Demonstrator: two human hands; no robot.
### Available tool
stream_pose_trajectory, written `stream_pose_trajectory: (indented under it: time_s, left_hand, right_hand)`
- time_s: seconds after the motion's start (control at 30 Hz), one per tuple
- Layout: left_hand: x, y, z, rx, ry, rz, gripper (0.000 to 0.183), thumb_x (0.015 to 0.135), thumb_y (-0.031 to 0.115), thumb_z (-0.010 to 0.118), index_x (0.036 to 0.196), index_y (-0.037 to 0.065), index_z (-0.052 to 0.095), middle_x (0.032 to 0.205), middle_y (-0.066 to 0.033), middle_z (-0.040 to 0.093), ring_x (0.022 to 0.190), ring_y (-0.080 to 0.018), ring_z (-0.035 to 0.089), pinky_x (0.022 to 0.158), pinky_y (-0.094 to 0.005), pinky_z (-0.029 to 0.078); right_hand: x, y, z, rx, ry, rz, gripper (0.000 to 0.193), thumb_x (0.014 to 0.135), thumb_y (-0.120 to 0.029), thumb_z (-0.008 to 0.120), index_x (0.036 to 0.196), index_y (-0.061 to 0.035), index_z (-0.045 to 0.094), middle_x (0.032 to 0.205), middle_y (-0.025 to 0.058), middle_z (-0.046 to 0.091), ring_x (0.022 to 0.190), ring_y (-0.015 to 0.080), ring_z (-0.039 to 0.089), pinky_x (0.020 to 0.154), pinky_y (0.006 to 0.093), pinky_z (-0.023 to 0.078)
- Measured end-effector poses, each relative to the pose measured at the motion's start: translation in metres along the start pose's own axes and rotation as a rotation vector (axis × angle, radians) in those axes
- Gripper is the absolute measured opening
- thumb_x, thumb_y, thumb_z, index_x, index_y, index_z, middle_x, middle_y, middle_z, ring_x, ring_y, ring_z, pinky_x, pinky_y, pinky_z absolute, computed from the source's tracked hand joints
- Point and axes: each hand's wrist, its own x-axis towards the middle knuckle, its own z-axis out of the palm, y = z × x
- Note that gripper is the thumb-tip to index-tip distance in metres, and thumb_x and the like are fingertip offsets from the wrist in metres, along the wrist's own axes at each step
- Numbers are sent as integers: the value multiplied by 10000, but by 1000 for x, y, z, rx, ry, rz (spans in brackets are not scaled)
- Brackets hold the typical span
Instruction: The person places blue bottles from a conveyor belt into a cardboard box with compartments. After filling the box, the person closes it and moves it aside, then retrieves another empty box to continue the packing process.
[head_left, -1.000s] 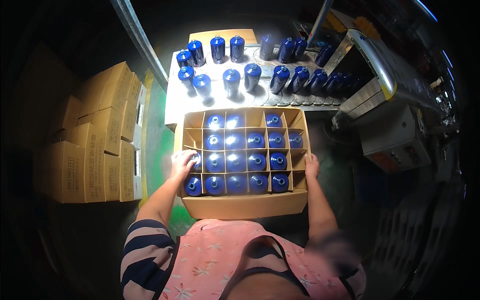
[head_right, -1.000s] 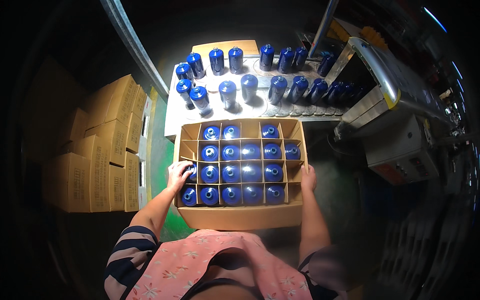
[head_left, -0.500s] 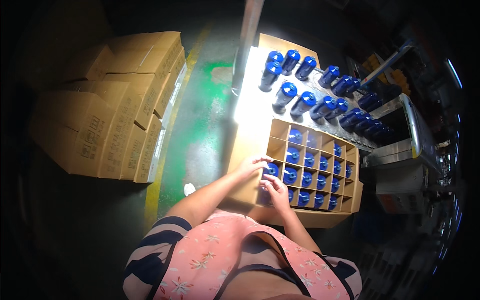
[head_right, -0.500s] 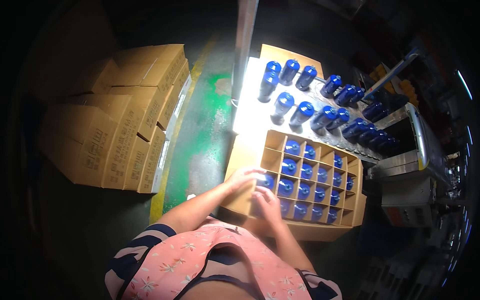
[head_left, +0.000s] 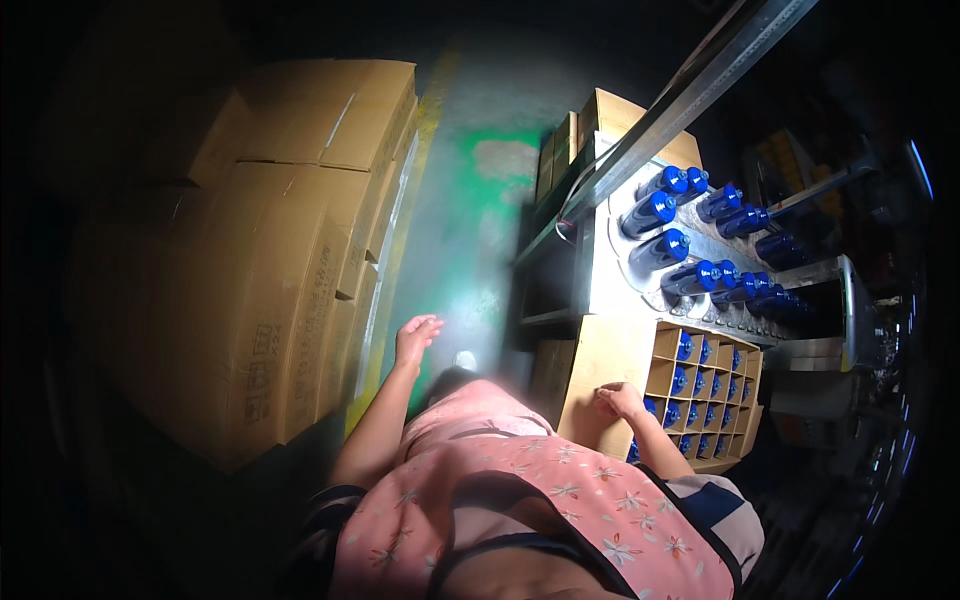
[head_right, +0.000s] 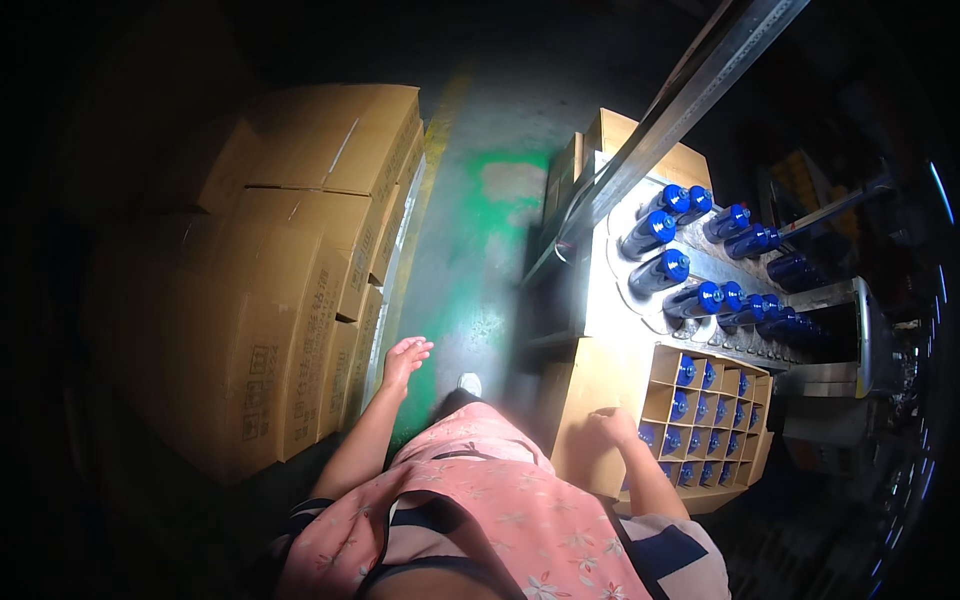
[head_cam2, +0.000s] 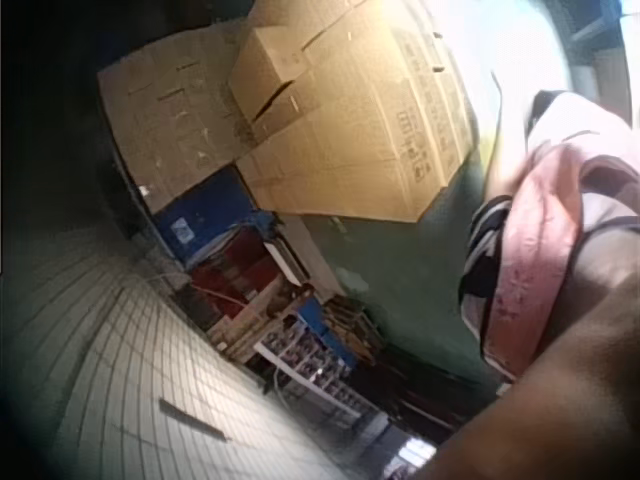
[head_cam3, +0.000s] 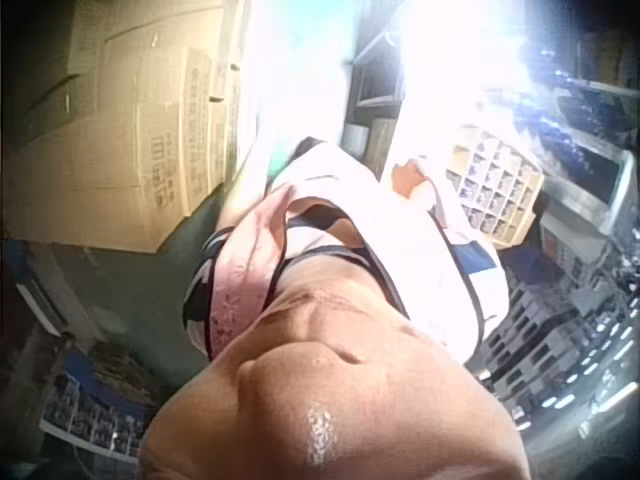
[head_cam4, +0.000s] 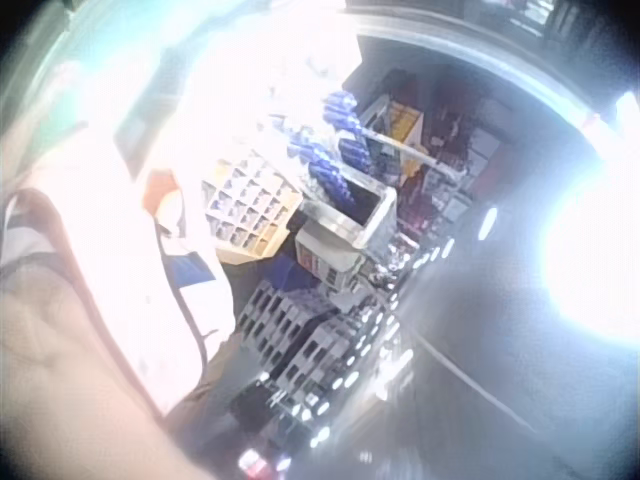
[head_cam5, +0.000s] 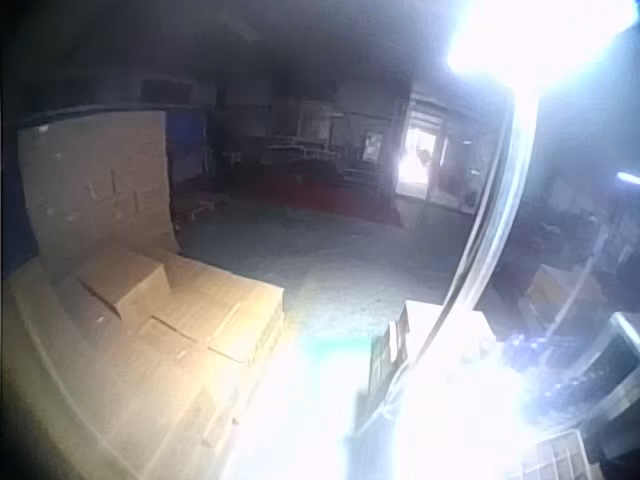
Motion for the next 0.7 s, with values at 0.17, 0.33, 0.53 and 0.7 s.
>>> stream_pose_trajectory:
  time_s: [0.17,0.33,0.53,0.7]
  left_hand:
    - [141,70,-57,36,42,-60,265,949,234,564,1143,63,623,1068,-51,705,871,-94,619,743,-228,442]
    - [272,168,-118,-18,327,-207,333,918,280,606,1183,78,613,1098,-73,694,970,-159,636,843,-300,450]
    - [400,318,-114,-121,292,-189,360,936,260,563,1247,78,562,1201,-79,646,1013,-190,627,927,-339,447]
    - [558,463,-86,-15,188,-253,339,934,254,564,1224,78,564,1171,-77,643,985,-192,622,901,-342,453]
  right_hand:
    - [91,-179,-5,377,-196,119,333,925,-175,590,1197,15,610,967,136,707,810,209,701,688,305,558]
    - [219,-400,-70,353,-299,-40,342,952,-215,594,1229,-16,574,1033,90,698,885,174,689,755,285,552]
    - [351,-620,-169,381,-221,-330,316,908,-166,597,1178,-3,605,991,81,703,843,166,685,767,304,543]
    - [451,-741,-236,408,-215,-343,282,911,-175,572,1165,-55,600,969,45,713,806,142,691,626,272,509]
